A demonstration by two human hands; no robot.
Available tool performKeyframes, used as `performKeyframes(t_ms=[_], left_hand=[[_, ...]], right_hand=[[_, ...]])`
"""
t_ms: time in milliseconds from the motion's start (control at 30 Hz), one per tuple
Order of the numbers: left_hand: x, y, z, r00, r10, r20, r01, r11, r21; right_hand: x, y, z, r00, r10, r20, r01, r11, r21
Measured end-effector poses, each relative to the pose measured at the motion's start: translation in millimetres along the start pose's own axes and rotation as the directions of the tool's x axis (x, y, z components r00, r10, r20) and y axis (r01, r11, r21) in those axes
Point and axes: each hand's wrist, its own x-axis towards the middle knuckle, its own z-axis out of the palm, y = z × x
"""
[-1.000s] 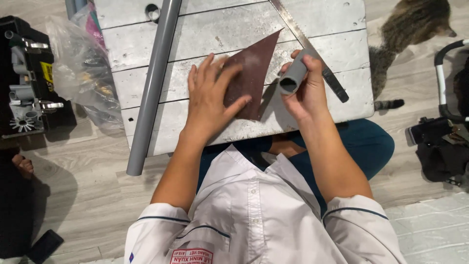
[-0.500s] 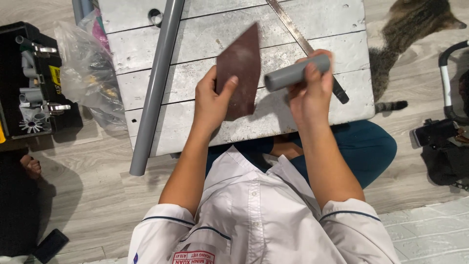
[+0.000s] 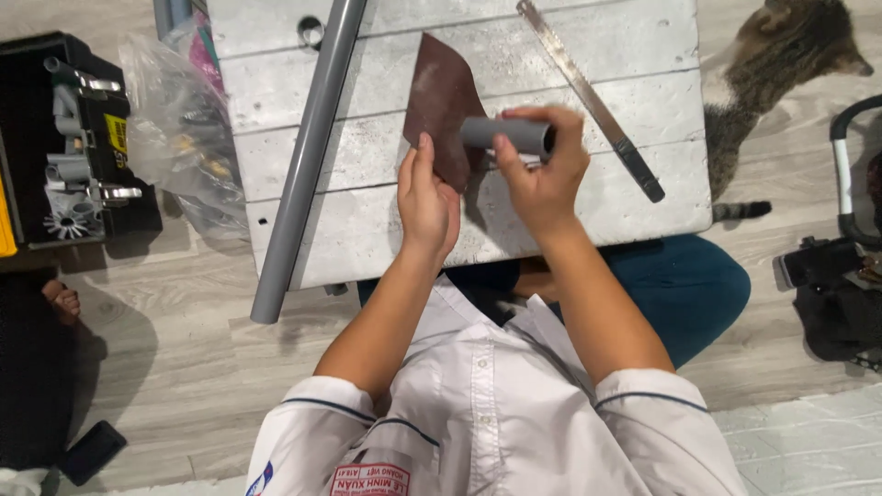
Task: The person files the edge of a short gray pipe using a metal file while sitting on the floor. They then use a piece of sandpaper to smooth the pipe's surface and edges. A cat is visible in the background.
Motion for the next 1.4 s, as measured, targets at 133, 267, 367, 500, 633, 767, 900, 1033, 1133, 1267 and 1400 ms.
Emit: performKeyframes(t_ms=[133,267,367,500,633,767,900,1033,1133,1267,1400], left_hand=[[13.0,-20.5,-13.9,0.988,0.043,-0.147,-0.038,0.999,0.038],[-4.0,-19.6,-9.1,0.987,-0.017,-0.163,0.009,0.999,-0.052],[-0.3,-13.2,-1.8,0.983,0.000,-0.184,-0.009,0.999,-0.050],[12.9,-51.5,-47.8,0.995,-0.026,-0.094,0.026,1.000,0.003],[2.7,-22.4,-20.5,0.984,0.076,-0.159,-0.074,0.997,0.023],[-8.3,-16.3,-6.0,0.990,0.051,-0.135,-0.061,0.996,-0.072],[-2.2,-23.5,-22.0,0.989,0.059,-0.133,-0.060,0.998,-0.004],[-2.9,-37.8,-28.9,0.996,0.051,-0.068,-0.053,0.998,-0.037],[-3.0,-22.4,-9.2,0.987,0.097,-0.127,-0.101,0.995,-0.021],[-16.1,-0.8,5.0,0.987,-0.020,-0.157,0.012,0.998,-0.056],[-20.5,3.3,21.0,0.982,0.149,-0.117,-0.153,0.988,-0.028]], right_hand=[[-13.7,-8.3,5.7,0.992,-0.007,0.123,0.007,1.000,-0.001],[-19.0,1.5,4.6,0.998,0.045,0.053,-0.041,0.997,-0.070],[-19.8,2.3,9.3,0.997,0.069,0.041,-0.070,0.998,0.004],[-0.3,4.5,6.0,0.995,0.009,-0.102,-0.002,0.998,0.069],[-17.3,-12.7,13.6,1.000,-0.011,0.006,0.010,0.993,0.117],[-13.3,-2.6,9.8,0.995,-0.038,-0.090,0.044,0.997,0.062],[-18.5,-9.0,11.7,0.996,-0.067,-0.055,0.073,0.991,0.112],[12.0,-13.0,4.0,0.979,-0.143,-0.143,0.151,0.988,0.045],[1.9,-15.7,11.1,0.991,-0.118,-0.057,0.122,0.989,0.079],[4.8,-5.0,11.6,0.975,-0.126,-0.182,0.128,0.992,-0.004],[7.5,-14.4,8.3,0.990,-0.107,-0.092,0.119,0.983,0.140]])
